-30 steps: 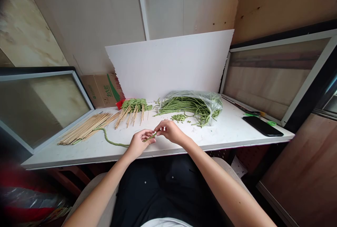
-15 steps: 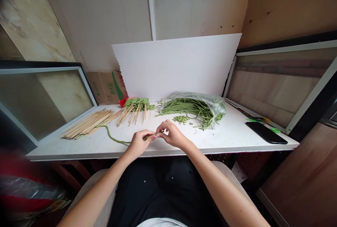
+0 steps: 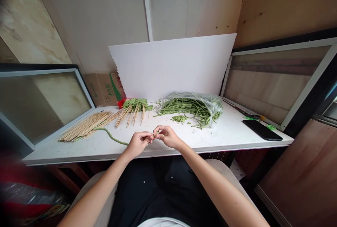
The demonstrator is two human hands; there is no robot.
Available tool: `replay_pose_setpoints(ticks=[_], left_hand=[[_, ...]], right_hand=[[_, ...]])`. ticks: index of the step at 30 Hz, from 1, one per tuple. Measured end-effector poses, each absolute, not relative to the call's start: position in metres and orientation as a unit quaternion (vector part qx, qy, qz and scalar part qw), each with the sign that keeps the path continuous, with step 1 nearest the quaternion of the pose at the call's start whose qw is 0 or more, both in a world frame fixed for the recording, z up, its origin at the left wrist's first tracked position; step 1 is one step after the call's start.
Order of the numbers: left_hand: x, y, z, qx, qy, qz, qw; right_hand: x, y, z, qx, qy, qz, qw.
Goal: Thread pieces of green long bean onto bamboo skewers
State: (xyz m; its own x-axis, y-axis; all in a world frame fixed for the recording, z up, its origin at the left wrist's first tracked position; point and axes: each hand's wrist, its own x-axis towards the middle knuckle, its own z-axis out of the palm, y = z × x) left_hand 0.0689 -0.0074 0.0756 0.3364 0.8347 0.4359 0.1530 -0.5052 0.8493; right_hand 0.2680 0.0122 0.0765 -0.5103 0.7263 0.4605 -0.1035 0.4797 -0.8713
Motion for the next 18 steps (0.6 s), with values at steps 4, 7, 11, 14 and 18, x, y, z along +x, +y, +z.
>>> replay_pose_setpoints(ticks=[4, 7, 11, 14, 18], left_hand=[[0.068, -0.004, 0.072, 0.693, 0.343, 0.468, 0.428], [0.061, 0.0, 0.075, 0.661, 0.348, 0.483, 0.458], [0.054, 0.002, 0.081, 0.669, 0.354, 0.48, 0.442], [0.058, 0.002, 0.078, 0.696, 0.341, 0.477, 0.415], [0.064, 0.002, 0.069, 0.698, 0.342, 0.473, 0.415]], right_hand=[[0.273, 0.022, 0.072, -0.196, -0.698, 0.522, 0.449], [0.293, 0.037, 0.072, -0.265, -0.677, 0.442, 0.525], [0.322, 0.056, 0.064, -0.435, -0.707, 0.213, 0.516], [0.33, 0.061, 0.048, -0.515, -0.742, 0.091, 0.419], [0.329, 0.059, 0.039, -0.545, -0.767, 0.042, 0.337]])
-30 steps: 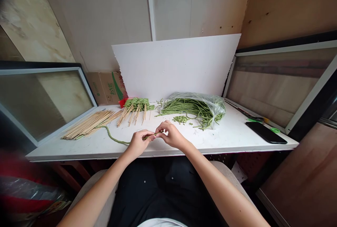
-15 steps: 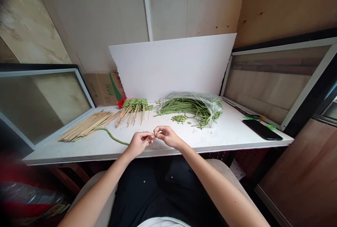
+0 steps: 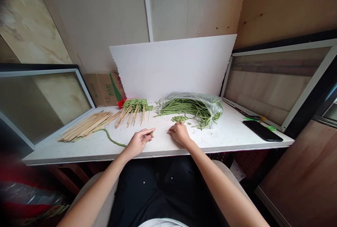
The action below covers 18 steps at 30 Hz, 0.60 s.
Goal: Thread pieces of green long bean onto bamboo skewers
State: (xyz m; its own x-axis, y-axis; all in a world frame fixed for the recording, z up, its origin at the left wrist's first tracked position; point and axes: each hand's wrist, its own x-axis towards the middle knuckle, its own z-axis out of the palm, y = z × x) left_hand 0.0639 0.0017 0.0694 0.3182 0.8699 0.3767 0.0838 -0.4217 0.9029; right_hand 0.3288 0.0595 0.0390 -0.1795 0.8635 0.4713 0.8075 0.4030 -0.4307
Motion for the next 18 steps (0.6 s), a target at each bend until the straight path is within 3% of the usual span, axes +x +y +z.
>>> replay_pose_setpoints(ticks=[3, 8, 18], left_hand=[[0.064, 0.001, 0.068, 0.676, 0.371, 0.474, 0.424], [0.065, -0.004, 0.071, 0.677, 0.398, 0.462, 0.412], [0.052, -0.002, 0.081, 0.741, 0.428, 0.381, 0.351]], right_hand=[[0.323, 0.05, 0.054, -0.491, -0.792, 0.075, 0.355], [0.297, 0.022, 0.089, -0.332, -0.823, 0.273, 0.372], [0.292, 0.015, 0.098, -0.335, -0.814, 0.237, 0.411]])
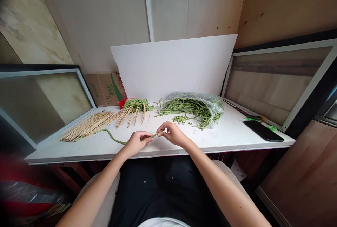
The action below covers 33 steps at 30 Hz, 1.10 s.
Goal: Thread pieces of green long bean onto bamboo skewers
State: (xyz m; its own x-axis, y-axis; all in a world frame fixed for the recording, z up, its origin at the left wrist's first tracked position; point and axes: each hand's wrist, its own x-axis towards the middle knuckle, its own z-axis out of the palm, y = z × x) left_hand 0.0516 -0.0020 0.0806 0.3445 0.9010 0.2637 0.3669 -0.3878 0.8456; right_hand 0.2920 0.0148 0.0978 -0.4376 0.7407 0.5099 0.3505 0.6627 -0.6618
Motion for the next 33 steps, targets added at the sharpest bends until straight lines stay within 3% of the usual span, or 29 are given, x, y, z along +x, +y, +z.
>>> replay_pose_setpoints(ticks=[6, 13, 22, 28, 33], left_hand=[[0.053, -0.007, 0.086, 0.772, 0.416, 0.405, 0.256], [0.062, -0.014, 0.088, 0.783, 0.401, 0.404, 0.252], [0.064, -0.017, 0.087, 0.78, 0.358, 0.414, 0.303], [0.062, -0.013, 0.085, 0.755, 0.33, 0.424, 0.376], [0.06, -0.007, 0.082, 0.722, 0.377, 0.437, 0.383]], right_hand=[[0.289, 0.01, 0.099, -0.322, -0.825, 0.214, 0.412], [0.281, 0.007, 0.095, -0.316, -0.819, 0.22, 0.425], [0.277, 0.008, 0.086, -0.28, -0.798, 0.334, 0.415], [0.273, 0.01, 0.079, -0.226, -0.738, 0.472, 0.426], [0.291, 0.027, 0.081, -0.324, -0.732, 0.337, 0.495]])
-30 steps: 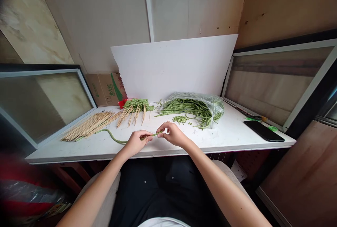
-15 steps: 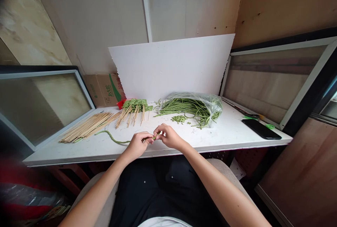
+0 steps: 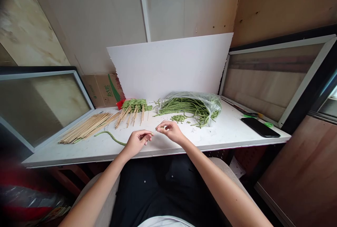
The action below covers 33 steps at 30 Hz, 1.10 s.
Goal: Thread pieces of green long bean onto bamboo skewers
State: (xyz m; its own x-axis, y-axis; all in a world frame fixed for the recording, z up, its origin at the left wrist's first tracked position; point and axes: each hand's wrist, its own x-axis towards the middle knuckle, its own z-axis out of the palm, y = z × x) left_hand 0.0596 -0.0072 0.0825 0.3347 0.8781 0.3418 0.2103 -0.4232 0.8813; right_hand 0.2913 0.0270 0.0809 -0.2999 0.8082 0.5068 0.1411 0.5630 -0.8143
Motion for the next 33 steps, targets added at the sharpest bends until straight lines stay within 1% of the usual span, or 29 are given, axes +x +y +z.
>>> replay_pose_setpoints(ticks=[3, 4, 7, 10, 14, 18, 21, 25, 33], left_hand=[[0.06, -0.004, 0.079, 0.711, 0.396, 0.439, 0.382], [0.06, -0.003, 0.077, 0.709, 0.4, 0.438, 0.381], [0.062, -0.002, 0.073, 0.708, 0.405, 0.433, 0.383], [0.063, -0.001, 0.068, 0.71, 0.404, 0.431, 0.385], [0.065, 0.001, 0.062, 0.708, 0.406, 0.432, 0.385], [0.065, 0.002, 0.057, 0.714, 0.41, 0.422, 0.38], [0.065, 0.003, 0.054, 0.717, 0.411, 0.416, 0.379], [0.065, 0.003, 0.052, 0.723, 0.41, 0.405, 0.381], [0.063, 0.003, 0.056, 0.759, 0.412, 0.419, 0.282]], right_hand=[[0.315, 0.044, 0.073, -0.438, -0.728, 0.189, 0.493], [0.323, 0.049, 0.068, -0.47, -0.726, 0.155, 0.478], [0.338, 0.062, 0.05, -0.529, -0.733, 0.109, 0.412], [0.34, 0.067, 0.036, -0.551, -0.747, 0.078, 0.363], [0.333, 0.072, 0.029, -0.558, -0.745, 0.048, 0.362], [0.331, 0.079, 0.03, -0.56, -0.742, 0.066, 0.361], [0.338, 0.082, 0.032, -0.549, -0.748, 0.117, 0.354], [0.348, 0.082, 0.037, -0.507, -0.757, 0.18, 0.372], [0.347, 0.08, 0.041, -0.529, -0.738, 0.16, 0.386]])
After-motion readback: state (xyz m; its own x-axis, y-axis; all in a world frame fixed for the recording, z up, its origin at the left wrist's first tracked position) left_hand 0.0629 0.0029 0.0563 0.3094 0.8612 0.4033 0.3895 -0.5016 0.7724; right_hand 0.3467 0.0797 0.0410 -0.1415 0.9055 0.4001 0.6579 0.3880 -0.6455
